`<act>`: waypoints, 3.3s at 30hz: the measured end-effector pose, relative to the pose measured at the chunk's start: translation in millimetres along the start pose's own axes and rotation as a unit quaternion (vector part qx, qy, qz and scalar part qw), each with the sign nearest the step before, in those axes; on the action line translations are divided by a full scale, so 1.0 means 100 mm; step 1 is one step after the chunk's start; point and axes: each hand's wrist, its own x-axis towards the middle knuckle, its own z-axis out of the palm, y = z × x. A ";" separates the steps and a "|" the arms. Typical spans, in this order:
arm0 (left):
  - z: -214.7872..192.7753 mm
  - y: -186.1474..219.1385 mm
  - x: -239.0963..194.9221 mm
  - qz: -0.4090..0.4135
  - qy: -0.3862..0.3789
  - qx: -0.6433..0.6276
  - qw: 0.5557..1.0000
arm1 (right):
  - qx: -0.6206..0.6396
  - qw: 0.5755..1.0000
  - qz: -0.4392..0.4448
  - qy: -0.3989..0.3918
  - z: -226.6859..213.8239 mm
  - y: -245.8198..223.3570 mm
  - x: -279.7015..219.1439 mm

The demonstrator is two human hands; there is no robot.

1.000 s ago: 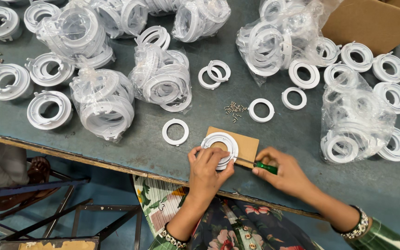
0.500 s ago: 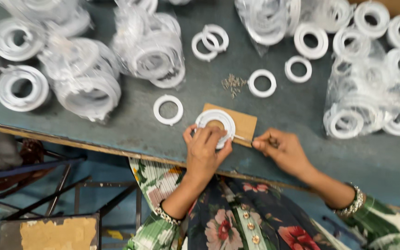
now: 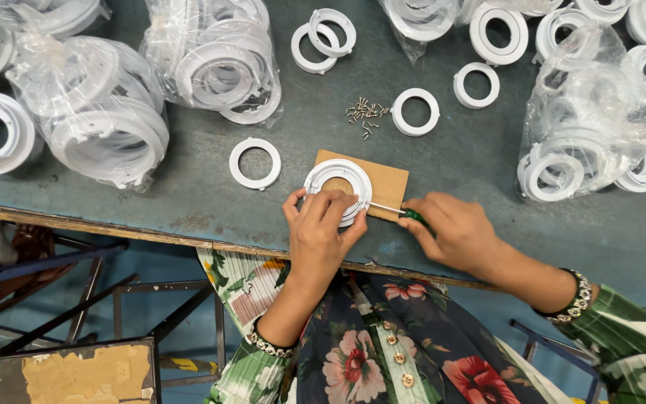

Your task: The person fits two white plastic rings together and uses a screwdriver to tighten a small screw on the side of the assembly.

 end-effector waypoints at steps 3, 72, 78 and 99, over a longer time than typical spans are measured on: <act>0.00 -0.01 0.01 0.004 -0.005 0.005 1.000 | 0.013 0.999 0.019 -0.032 0.05 0.01 0.02; -0.13 0.17 0.28 0.050 -0.084 0.090 0.991 | 0.587 0.745 0.259 0.182 0.04 0.10 -0.58; -0.06 0.08 0.38 0.107 -0.186 0.133 0.968 | 0.366 0.876 0.295 0.109 0.08 0.33 -0.51; -0.37 -0.25 0.86 0.082 -0.294 0.025 0.952 | 0.004 0.961 0.254 -0.110 0.11 0.11 0.25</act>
